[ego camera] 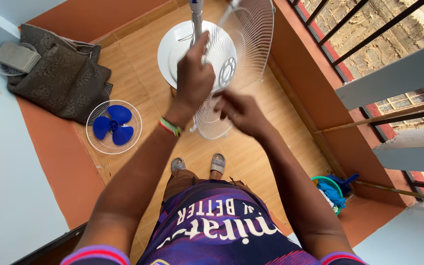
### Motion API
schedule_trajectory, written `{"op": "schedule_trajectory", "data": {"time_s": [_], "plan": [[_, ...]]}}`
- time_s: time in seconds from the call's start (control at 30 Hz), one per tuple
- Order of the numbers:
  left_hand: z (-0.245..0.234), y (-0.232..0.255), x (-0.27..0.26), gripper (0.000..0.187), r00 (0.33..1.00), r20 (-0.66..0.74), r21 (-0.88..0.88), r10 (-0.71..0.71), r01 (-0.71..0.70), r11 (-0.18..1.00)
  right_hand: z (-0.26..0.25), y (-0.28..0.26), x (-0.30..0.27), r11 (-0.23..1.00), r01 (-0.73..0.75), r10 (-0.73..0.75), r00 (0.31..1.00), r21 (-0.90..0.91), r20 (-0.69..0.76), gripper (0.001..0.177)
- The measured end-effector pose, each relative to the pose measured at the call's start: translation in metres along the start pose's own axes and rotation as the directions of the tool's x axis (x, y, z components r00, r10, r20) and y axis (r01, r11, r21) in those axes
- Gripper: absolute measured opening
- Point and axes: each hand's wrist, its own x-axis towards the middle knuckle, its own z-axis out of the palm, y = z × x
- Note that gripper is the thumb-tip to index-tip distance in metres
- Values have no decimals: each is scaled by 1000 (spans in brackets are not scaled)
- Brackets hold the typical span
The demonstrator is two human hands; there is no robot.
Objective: The person disassembles a standing electric fan by hand. They remove the front grille, unscrew the blade hub, detach the blue fan blades, remove the rear grille, and coil the power cord. The components are placed on the floor and a nearby surface.
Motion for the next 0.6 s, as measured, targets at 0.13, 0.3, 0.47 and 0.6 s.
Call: {"op": "schedule_trajectory", "data": {"time_s": [0.13, 0.3, 0.47, 0.6], "plan": [[24, 16, -59, 66, 990, -38, 92, 133, -129, 987, -26, -6, 46, 846, -49, 223, 937, 531, -268, 37], [-9, 38, -51, 50, 964, 93, 56, 248, -254, 966, -11, -8, 68, 997, -76, 79, 840, 27, -537, 18], [-40, 32, -13, 36, 970, 149, -105, 193, -178, 978, 32, -8, 34, 900, -30, -212, 841, -435, -498, 13], [-45, 31, 0, 29, 934, 260, -143, 245, -213, 966, 45, -19, 25, 876, 47, -313, 812, -479, -493, 12]]}}
